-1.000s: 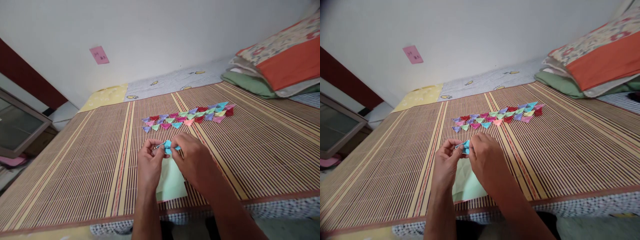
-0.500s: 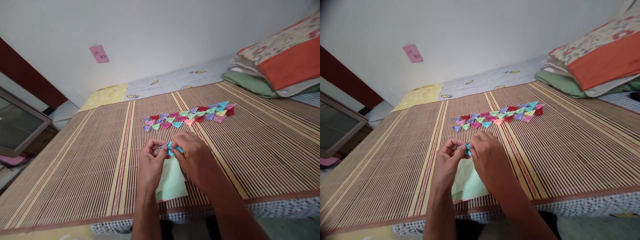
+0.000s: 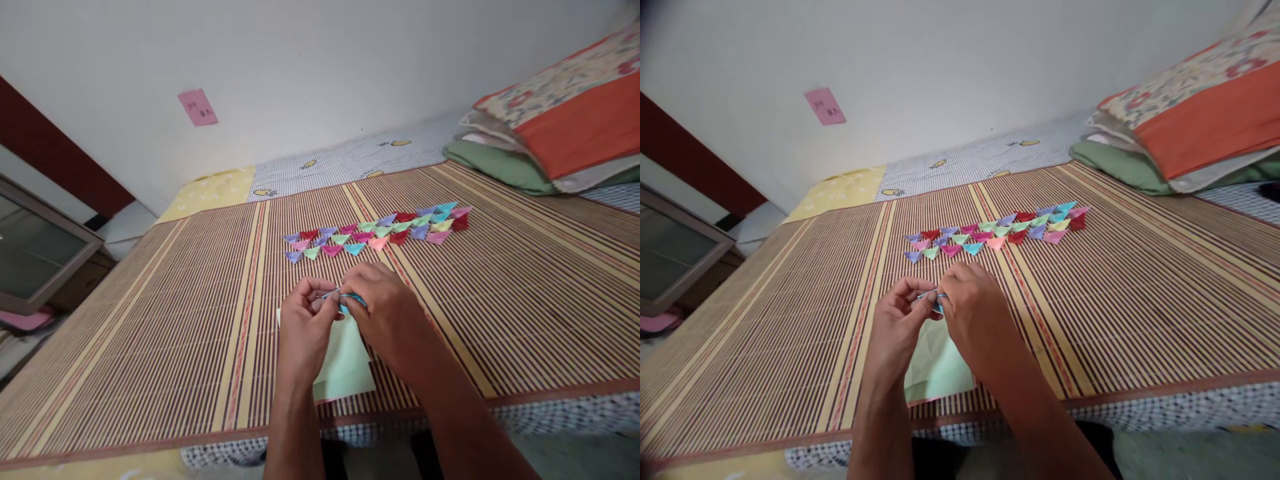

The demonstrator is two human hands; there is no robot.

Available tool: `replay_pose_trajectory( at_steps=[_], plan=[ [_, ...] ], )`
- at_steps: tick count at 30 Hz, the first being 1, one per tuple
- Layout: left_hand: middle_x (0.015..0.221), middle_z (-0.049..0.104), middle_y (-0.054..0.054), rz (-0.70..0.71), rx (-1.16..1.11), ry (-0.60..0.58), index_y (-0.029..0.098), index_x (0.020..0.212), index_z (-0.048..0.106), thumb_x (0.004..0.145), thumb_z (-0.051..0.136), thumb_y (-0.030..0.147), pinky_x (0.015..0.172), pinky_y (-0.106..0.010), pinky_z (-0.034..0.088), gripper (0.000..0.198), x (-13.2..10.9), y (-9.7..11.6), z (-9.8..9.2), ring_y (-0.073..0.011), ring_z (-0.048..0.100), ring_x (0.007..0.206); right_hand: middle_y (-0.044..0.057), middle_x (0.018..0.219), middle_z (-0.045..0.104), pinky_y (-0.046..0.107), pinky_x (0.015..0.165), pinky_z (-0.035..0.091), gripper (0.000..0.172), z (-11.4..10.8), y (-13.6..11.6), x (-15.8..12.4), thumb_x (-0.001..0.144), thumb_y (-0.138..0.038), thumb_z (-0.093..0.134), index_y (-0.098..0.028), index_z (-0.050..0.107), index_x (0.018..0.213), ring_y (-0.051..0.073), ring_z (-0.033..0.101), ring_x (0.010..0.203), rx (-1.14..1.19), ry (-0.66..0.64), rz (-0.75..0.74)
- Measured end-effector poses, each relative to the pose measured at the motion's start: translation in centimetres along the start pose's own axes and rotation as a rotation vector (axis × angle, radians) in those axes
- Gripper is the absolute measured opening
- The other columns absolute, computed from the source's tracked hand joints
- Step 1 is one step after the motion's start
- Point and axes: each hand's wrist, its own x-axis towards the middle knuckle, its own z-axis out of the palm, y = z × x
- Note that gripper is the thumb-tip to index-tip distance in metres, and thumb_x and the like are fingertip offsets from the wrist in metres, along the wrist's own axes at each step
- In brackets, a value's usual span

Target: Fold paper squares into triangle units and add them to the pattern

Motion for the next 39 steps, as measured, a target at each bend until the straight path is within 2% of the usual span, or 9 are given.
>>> replay_pose_trajectory(
  at_steps=[6,11,17,22,29,33,39],
  plan=[
    [0.077,0.069,-0.003,0.021,0.026,-0.012,0.017,0.085,0.067,0.09,0.069,0.04,0.058,-0.024,0.057,0.023,0.0,0.0,-0.3,-0.0127,0.063,0.066,0.01,0.099,0.07,0.041,0.083,0.047,0.016,0.0,-0.1,0.1,0.09,-0.007,0.063,-0.019,0.062,0.078,0.028,0.059,0.098,-0.015,-0.008,0.009],
    [0.092,0.073,-0.006,-0.018,-0.024,-0.029,0.018,0.092,0.071,0.096,0.059,0.048,0.068,-0.028,0.058,0.033,-0.1,0.0,-0.4,-0.015,0.068,0.076,0.012,0.101,0.07,0.042,0.082,0.046,0.014,-0.2,-0.2,0.2,0.092,-0.008,0.061,-0.017,0.063,0.081,0.03,0.059,0.099,-0.078,0.026,-0.02],
    [0.087,0.076,-0.006,0.031,0.185,0.017,0.015,0.097,0.072,0.091,0.063,0.025,0.075,-0.03,0.056,0.015,-0.5,0.3,0.3,-0.0176,0.069,0.079,0.013,0.106,0.071,0.043,0.083,0.044,0.014,0.2,0.0,0.2,0.093,-0.009,0.059,-0.014,0.067,0.083,0.031,0.059,0.1,-0.13,0.032,-0.133],
    [0.088,0.077,-0.006,0.044,0.449,0.042,0.017,0.1,0.077,0.09,0.06,0.019,0.069,-0.032,0.052,0.019,-1.0,1.0,0.1,-0.0183,0.067,0.071,0.011,0.107,0.071,0.042,0.084,0.043,0.014,0.4,-0.3,0.1,0.093,-0.008,0.061,-0.014,0.068,0.082,0.029,0.06,0.101,-0.124,0.004,-0.184],
    [0.08,0.077,-0.004,0.087,0.768,0.077,0.021,0.095,0.08,0.09,0.059,0.013,0.065,-0.031,0.045,0.023,-1.6,1.9,-0.2,-0.0195,0.068,0.07,0.008,0.101,0.072,0.041,0.081,0.042,0.012,0.6,-1.0,-0.1,0.092,-0.01,0.063,-0.016,0.068,0.084,0.027,0.06,0.095,-0.111,-0.044,-0.219],
    [0.072,0.073,-0.003,0.13,0.809,0.165,0.019,0.092,0.077,0.09,0.058,0.014,0.06,-0.03,0.041,0.019,-1.7,1.6,0.2,-0.0178,0.063,0.062,0.009,0.098,0.071,0.041,0.08,0.042,0.012,0.8,-1.4,-0.1,0.092,-0.009,0.063,-0.016,0.066,0.082,0.028,0.06,0.093,-0.121,-0.011,-0.184],
    [0.065,0.067,0.0,0.164,0.731,0.231,0.021,0.088,0.074,0.089,0.061,0.016,0.059,-0.029,0.041,0.015,-1.4,0.7,0.5,-0.0165,0.061,0.059,0.011,0.1,0.071,0.042,0.083,0.044,0.018,1.0,-1.2,-0.1,0.094,-0.008,0.058,-0.015,0.067,0.08,0.028,0.059,0.097,-0.103,0.05,-0.143]
  ],
)
